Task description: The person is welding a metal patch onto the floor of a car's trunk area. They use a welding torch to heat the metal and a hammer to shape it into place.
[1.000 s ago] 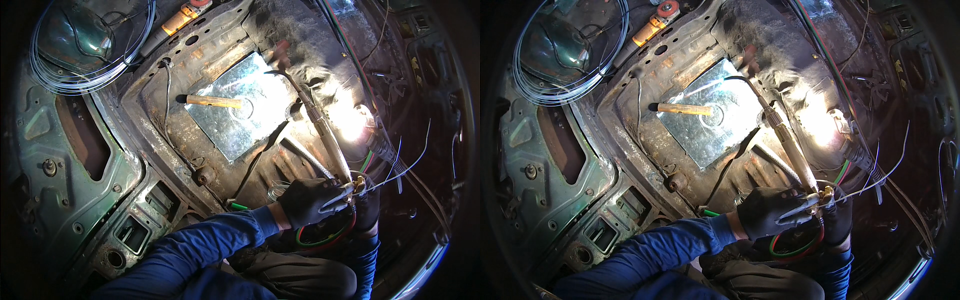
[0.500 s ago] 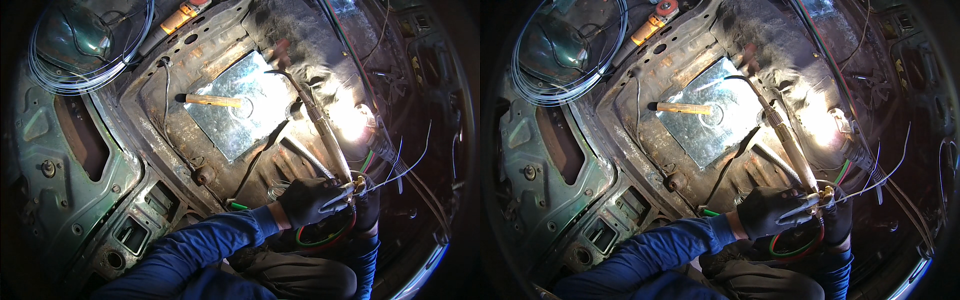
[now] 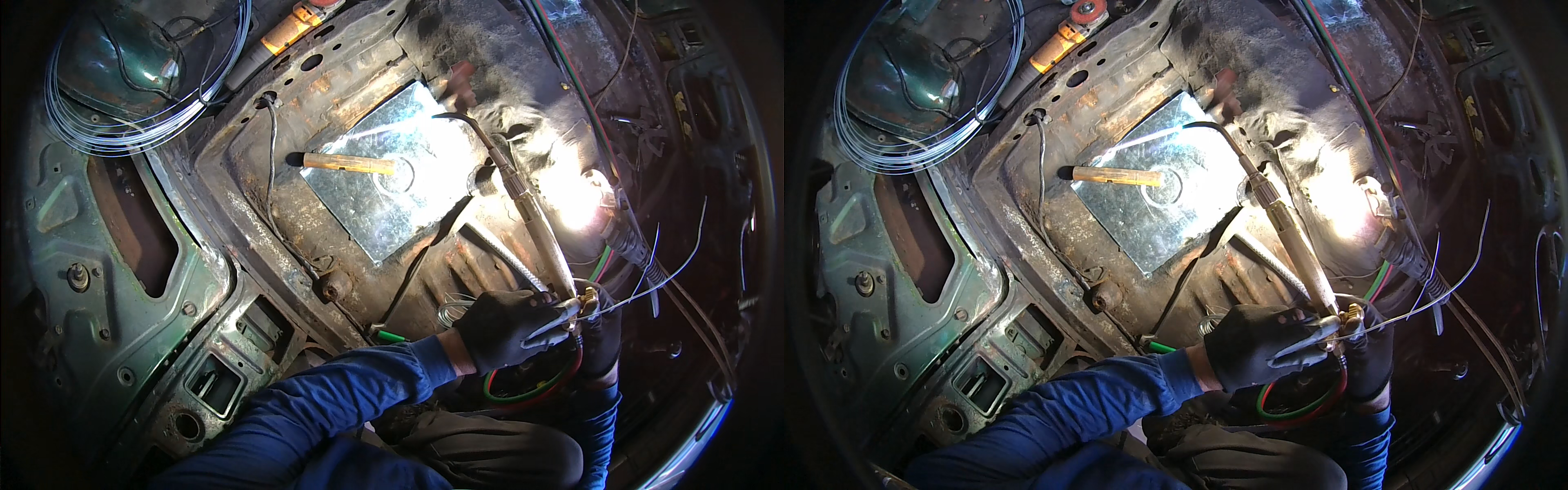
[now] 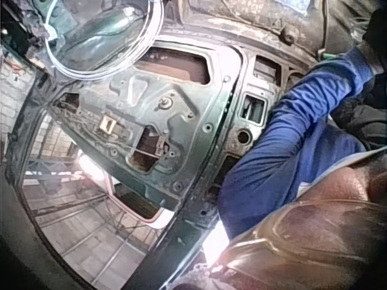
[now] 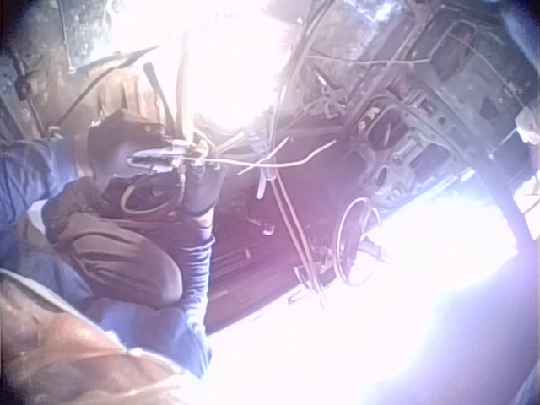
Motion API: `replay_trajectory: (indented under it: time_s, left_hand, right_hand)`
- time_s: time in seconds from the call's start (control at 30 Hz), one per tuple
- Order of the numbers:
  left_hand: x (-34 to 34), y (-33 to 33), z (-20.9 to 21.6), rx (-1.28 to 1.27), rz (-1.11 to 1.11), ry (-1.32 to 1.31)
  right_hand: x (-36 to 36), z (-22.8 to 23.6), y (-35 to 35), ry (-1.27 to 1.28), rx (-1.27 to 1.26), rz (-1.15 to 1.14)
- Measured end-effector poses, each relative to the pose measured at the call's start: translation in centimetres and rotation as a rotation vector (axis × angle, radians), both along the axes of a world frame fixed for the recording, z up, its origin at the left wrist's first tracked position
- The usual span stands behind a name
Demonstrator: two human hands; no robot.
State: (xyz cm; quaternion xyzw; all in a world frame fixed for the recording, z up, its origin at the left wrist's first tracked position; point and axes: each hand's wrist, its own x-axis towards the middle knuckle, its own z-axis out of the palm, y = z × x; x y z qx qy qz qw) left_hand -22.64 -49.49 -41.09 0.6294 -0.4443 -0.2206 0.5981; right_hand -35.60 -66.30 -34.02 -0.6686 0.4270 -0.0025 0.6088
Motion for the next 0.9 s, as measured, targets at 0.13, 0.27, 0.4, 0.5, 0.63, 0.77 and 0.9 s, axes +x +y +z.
replay_trajectory:
  time_s: [0.13,0.27,0.4,0.5,0.63,0.77,0.9]
  left_hand:
    - [0.1,-0.1,0.1,-0.012,0.0,0.009]
    - [0.0,0.0,0.1,0.003,-0.009,0.016]
    - [0.2,0.0,0.1,0.006,-0.024,-0.006]
    - [0.0,0.0,0.0,0.005,-0.01,-0.016]
    - [0.4,0.0,0.6,0.0,-0.006,0.006]
    - [0.2,-0.1,0.5,-0.005,-0.008,0.025]
    - [0.0,-0.1,0.1,0.009,-0.018,0.001]
  right_hand:
    - [0.2,0.2,0.3,-0.002,0.015,-0.025]
    - [0.2,0.3,0.3,-0.004,0.024,-0.024]
    - [-0.2,-0.1,0.0,-0.014,0.043,-0.024]
    - [-0.1,-0.2,0.1,-0.02,0.044,-0.028]
    - [0.1,0.1,0.2,-0.006,0.034,-0.026]
    - [0.3,0.2,0.2,-0.011,0.049,-0.035]
    - [0.5,0.6,0.4,-0.007,0.051,-0.056]
